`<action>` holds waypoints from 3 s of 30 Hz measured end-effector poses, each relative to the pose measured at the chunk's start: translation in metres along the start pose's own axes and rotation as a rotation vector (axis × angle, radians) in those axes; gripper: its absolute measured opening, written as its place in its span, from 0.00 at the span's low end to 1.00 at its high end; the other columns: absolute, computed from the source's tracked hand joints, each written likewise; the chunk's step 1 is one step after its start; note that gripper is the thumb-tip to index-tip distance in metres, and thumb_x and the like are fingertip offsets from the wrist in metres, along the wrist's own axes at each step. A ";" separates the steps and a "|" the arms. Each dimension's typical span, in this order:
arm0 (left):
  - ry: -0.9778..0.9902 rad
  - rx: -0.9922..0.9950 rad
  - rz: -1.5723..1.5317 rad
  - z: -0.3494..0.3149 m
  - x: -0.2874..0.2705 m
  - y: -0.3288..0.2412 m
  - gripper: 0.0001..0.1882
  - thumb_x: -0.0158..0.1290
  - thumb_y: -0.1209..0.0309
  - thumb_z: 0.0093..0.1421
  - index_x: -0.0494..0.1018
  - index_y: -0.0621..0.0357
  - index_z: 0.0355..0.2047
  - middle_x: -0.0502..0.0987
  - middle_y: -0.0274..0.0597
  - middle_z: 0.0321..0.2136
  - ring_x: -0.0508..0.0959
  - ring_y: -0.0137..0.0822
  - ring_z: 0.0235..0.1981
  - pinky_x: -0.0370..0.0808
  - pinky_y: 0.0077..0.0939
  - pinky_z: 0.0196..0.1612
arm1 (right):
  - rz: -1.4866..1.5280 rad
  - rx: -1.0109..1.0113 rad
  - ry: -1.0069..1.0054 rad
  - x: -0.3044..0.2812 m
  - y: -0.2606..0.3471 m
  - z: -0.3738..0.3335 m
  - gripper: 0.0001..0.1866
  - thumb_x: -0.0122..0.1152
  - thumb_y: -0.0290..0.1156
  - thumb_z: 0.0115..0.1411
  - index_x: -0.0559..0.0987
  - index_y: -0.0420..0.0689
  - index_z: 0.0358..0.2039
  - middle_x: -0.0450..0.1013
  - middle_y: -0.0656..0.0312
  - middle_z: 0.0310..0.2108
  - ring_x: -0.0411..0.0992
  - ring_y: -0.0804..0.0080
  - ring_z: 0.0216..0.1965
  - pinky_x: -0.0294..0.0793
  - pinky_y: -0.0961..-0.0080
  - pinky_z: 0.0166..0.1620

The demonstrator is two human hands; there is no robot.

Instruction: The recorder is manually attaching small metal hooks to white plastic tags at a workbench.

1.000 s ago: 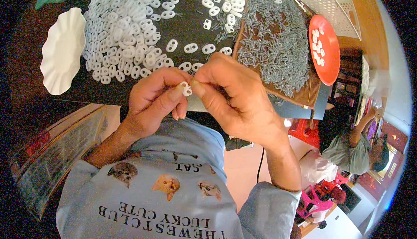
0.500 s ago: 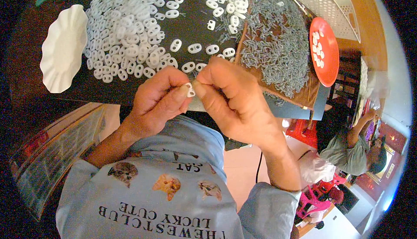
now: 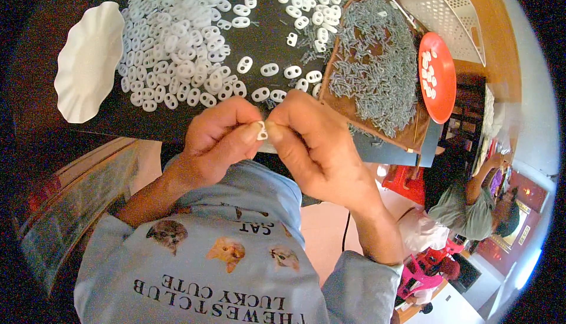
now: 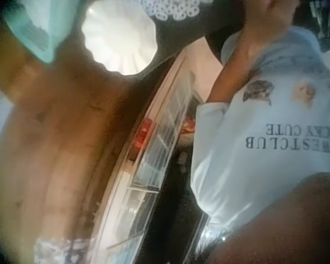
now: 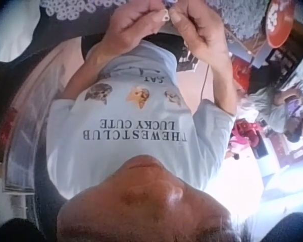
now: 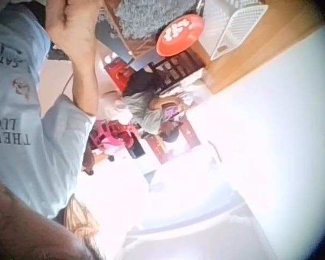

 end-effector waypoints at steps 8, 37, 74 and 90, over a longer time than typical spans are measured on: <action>0.016 0.071 0.038 -0.002 0.000 0.001 0.06 0.45 0.73 0.65 0.67 0.62 0.33 0.67 0.31 0.17 0.65 0.20 0.19 0.64 0.19 0.22 | -0.060 -0.039 0.000 0.005 0.005 -0.001 0.05 0.52 0.21 0.61 0.70 0.38 0.27 0.62 0.65 0.23 0.58 0.77 0.23 0.57 0.79 0.27; 0.012 0.023 0.060 0.000 -0.002 -0.006 0.06 0.43 0.71 0.67 0.66 0.60 0.34 0.70 0.32 0.20 0.64 0.18 0.16 0.62 0.16 0.18 | -0.619 -0.281 0.025 -0.027 -0.012 0.113 0.09 0.54 0.22 0.60 0.74 0.40 0.42 0.67 0.57 0.31 0.68 0.63 0.29 0.68 0.73 0.34; -0.139 -0.004 -0.097 0.003 -0.010 0.004 0.08 0.43 0.70 0.68 0.67 0.61 0.36 0.70 0.36 0.21 0.63 0.19 0.16 0.62 0.15 0.20 | -0.276 0.035 0.109 -0.035 -0.006 0.074 0.11 0.52 0.33 0.65 0.71 0.37 0.30 0.63 0.67 0.21 0.63 0.77 0.25 0.63 0.78 0.29; -0.117 -0.068 -0.170 0.003 -0.004 0.001 0.07 0.45 0.70 0.67 0.68 0.61 0.34 0.69 0.34 0.19 0.62 0.19 0.15 0.58 0.14 0.18 | 0.123 0.243 0.186 -0.021 -0.015 0.024 0.07 0.55 0.28 0.62 0.71 0.37 0.29 0.63 0.70 0.25 0.58 0.85 0.27 0.56 0.85 0.29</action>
Point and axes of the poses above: each hand's wrist, its own z-axis towards the middle knuckle, its own x-axis out of the palm, y = z × x, the point moved 5 cm from there along z, towards the middle knuckle
